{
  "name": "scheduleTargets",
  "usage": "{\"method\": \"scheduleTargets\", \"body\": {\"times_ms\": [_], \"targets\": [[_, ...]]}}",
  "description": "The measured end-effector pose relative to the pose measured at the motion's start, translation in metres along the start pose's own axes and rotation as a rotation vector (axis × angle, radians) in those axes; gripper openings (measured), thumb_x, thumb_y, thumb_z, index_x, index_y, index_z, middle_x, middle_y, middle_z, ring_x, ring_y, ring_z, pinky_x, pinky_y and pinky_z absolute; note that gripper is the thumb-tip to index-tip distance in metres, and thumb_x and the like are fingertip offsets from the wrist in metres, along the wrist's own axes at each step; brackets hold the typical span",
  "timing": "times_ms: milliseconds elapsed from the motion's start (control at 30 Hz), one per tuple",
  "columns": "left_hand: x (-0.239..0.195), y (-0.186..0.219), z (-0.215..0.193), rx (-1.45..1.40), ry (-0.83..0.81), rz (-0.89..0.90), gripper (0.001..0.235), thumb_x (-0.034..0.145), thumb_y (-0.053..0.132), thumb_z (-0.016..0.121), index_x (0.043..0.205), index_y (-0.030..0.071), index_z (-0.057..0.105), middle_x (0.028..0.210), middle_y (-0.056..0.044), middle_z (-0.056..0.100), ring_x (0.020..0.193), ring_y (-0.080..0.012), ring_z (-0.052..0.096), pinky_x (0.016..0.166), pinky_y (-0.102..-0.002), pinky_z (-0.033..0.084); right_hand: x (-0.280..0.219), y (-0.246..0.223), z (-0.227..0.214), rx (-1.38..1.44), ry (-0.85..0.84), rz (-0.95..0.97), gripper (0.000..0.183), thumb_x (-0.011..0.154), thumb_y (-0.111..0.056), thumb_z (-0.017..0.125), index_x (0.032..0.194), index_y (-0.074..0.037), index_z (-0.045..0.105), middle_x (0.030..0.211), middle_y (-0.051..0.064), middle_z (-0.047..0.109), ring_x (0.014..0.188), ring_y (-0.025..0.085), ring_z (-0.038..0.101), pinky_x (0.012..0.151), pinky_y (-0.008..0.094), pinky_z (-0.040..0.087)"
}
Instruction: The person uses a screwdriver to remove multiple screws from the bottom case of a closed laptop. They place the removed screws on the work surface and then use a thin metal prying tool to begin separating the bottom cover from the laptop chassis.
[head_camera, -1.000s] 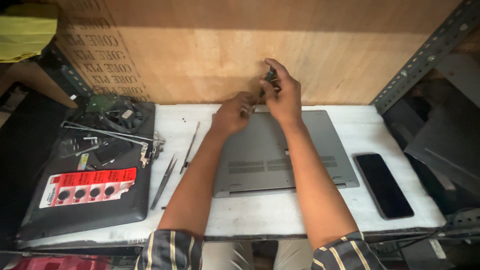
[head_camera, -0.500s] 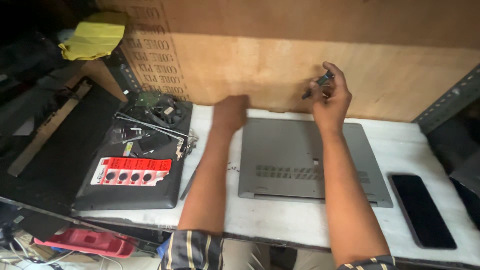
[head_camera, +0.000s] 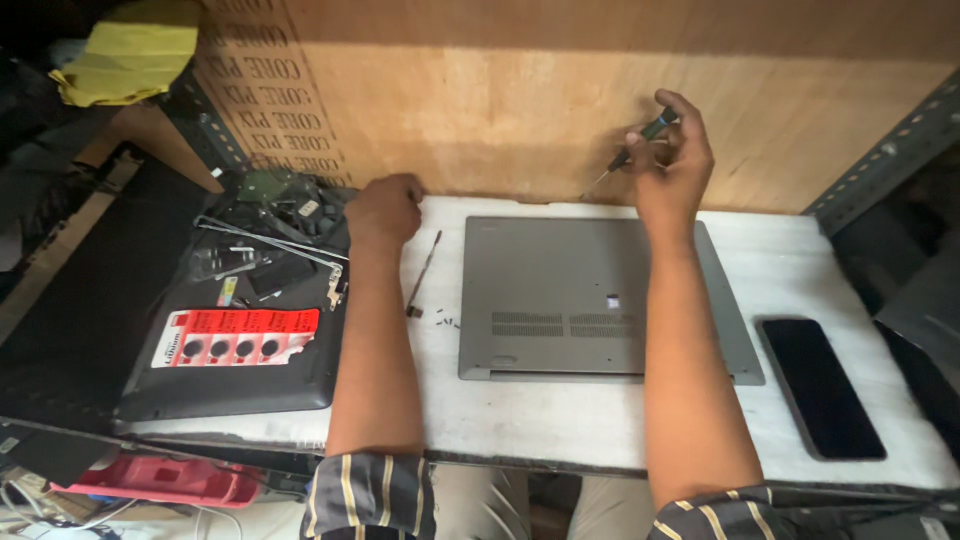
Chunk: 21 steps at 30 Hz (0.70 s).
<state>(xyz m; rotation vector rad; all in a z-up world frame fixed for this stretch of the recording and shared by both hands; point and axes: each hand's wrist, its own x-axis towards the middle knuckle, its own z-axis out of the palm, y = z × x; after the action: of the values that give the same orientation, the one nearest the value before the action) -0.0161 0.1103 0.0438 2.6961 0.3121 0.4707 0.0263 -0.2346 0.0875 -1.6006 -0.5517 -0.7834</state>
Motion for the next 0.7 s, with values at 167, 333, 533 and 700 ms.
{"method": "scheduleTargets", "body": {"times_ms": [167,333,533,700], "targets": [[0.008,0.02,0.012,-0.31,0.121,0.208,0.015,0.089,0.016,0.065,0.102,0.017,0.072,0.101,-0.009,0.077,0.1,-0.0324,0.072,0.083,-0.045,0.057,0.007,0.0,-0.03,-0.073,-0.037,0.032,0.055,0.096,0.01,0.07,0.147,-0.006,0.055,0.098,0.005,0.069,0.084,0.009,0.068,0.069,0.023,0.056],[-0.001,0.086,0.061,-0.73,0.018,0.576,0.038,0.081,-0.006,0.05,0.113,0.007,0.065,0.106,-0.014,0.074,0.105,-0.0315,0.072,0.091,-0.04,0.057,0.007,0.007,-0.039,-0.135,-0.013,-0.068,0.052,0.096,0.011,0.073,0.143,-0.004,0.056,0.119,0.007,0.068,0.094,0.011,0.069,0.071,0.024,0.057],[-0.028,0.125,0.091,-0.57,-0.037,0.788,0.046,0.078,0.0,0.062,0.124,0.007,0.064,0.127,-0.019,0.067,0.119,-0.0362,0.064,0.1,-0.044,0.051,-0.003,0.01,-0.018,-0.248,-0.07,0.014,0.05,0.095,0.007,0.072,0.14,-0.009,0.058,0.099,0.005,0.072,0.09,0.01,0.071,0.074,0.026,0.058],[-0.026,0.125,0.089,-0.533,-0.246,0.701,0.055,0.081,0.003,0.062,0.135,0.007,0.055,0.13,-0.015,0.067,0.118,-0.0354,0.064,0.1,-0.044,0.051,-0.006,0.011,-0.01,-0.209,-0.119,0.027,0.049,0.098,0.006,0.068,0.142,-0.011,0.056,0.098,0.006,0.073,0.087,0.01,0.07,0.076,0.026,0.057]]}}
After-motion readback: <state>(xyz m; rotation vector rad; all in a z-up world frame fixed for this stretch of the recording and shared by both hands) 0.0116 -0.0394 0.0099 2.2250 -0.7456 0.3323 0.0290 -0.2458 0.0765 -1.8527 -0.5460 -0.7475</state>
